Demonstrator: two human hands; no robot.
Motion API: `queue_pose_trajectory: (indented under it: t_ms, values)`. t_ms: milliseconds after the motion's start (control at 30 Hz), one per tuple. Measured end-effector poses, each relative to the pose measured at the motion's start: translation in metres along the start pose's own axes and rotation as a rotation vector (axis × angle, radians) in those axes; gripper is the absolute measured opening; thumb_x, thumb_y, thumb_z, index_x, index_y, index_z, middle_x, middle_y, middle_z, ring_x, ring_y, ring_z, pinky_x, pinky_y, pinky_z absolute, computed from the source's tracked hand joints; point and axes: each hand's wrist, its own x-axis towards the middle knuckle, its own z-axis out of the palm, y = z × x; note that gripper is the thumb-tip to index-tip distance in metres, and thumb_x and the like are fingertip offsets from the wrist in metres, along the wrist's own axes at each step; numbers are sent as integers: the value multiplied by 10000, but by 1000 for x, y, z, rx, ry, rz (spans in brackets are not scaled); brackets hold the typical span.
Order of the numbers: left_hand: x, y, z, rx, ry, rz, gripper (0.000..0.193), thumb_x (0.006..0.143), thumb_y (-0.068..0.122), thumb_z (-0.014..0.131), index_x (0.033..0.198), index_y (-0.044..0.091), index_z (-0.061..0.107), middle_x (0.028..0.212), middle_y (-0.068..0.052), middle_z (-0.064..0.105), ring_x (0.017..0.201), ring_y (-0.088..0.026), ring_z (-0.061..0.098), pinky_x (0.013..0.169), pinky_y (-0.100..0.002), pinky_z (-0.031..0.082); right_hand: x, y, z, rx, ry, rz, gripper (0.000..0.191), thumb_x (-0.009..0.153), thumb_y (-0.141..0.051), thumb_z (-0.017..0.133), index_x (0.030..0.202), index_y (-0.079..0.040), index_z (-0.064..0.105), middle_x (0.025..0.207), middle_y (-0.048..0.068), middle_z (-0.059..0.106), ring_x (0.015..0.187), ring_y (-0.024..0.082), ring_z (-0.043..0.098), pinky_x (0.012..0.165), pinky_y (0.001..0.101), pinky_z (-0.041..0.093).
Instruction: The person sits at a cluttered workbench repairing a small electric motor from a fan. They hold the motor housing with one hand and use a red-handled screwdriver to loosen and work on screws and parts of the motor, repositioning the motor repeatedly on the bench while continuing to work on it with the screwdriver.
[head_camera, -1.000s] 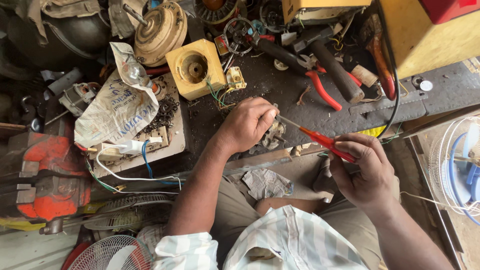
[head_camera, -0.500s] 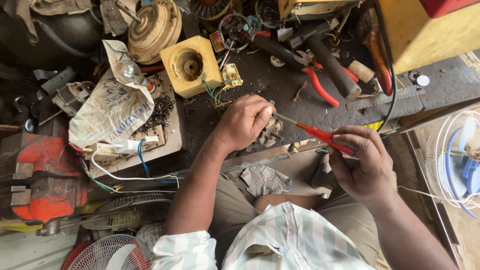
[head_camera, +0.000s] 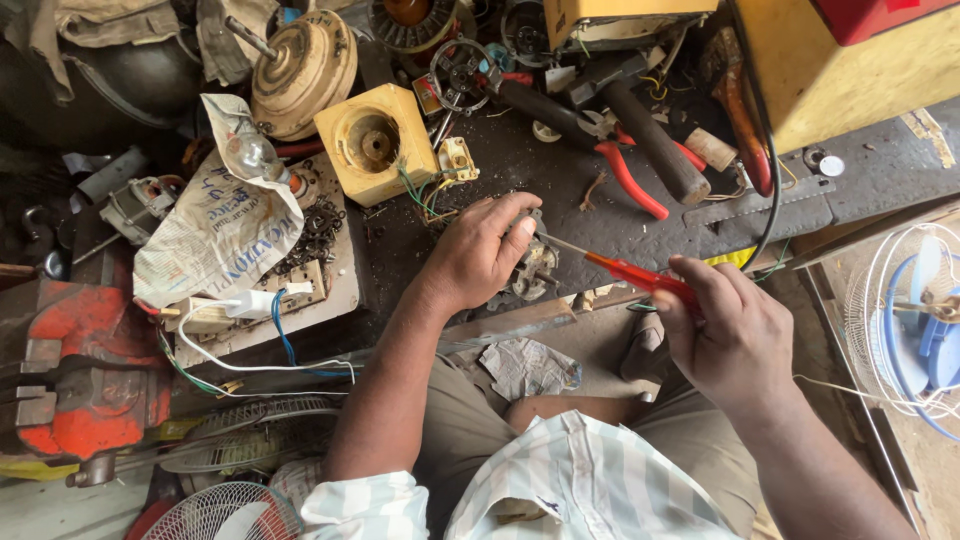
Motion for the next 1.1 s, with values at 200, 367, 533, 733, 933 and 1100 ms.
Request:
queue_pose_trajectory:
  t_ms: [200,367,533,733,933,1100]
  values:
    - [3,-1,-1,7,-18,9,274,1067,222,536,1239,24,615,985,-176,714,964,-369,690,872,-460,533,-3,5,6,110,5,-11,217,929,-95,769,1111,-24,674,829,109,635,690,275,653,616,375,515]
    - [5,-2,0,13,-50,-16,253,1064,211,536,1218,30,620,920,-162,708,935,-364,695,861,-457,532,-7,15,9,162,-24,14,258,913,-71,784,1142,-36,672,886,117,653,743,288,672,633,372,526]
    - [7,-2,1,18,-17,54,236,1061,203,538,1163,21,647,992,-161,722,975,-358,691,894,-449,528,-4,23,6,246,-92,-51,281,888,-51,763,1152,-67,670,1100,156,629,939,315,676,754,377,564]
    - [9,-1,0,17,-48,75,255,1054,185,532,1085,-3,703,1022,-156,728,991,-344,693,910,-436,532,-2,7,4,242,-61,-7,383,852,-89,790,1204,-38,651,1128,170,618,960,323,682,763,393,579]
    - [11,-1,1,17,-73,43,276,1031,186,546,997,-18,729,979,-158,725,947,-337,693,869,-429,542,8,-2,3,194,-3,-43,367,881,-42,768,1222,-19,637,1113,165,653,894,311,716,711,372,598]
    - [9,-1,1,22,-54,67,280,1043,188,541,1014,-17,730,979,-155,727,952,-338,692,882,-433,536,3,5,13,233,76,-57,384,887,-31,802,1212,-31,595,1091,164,656,903,276,716,742,328,595]
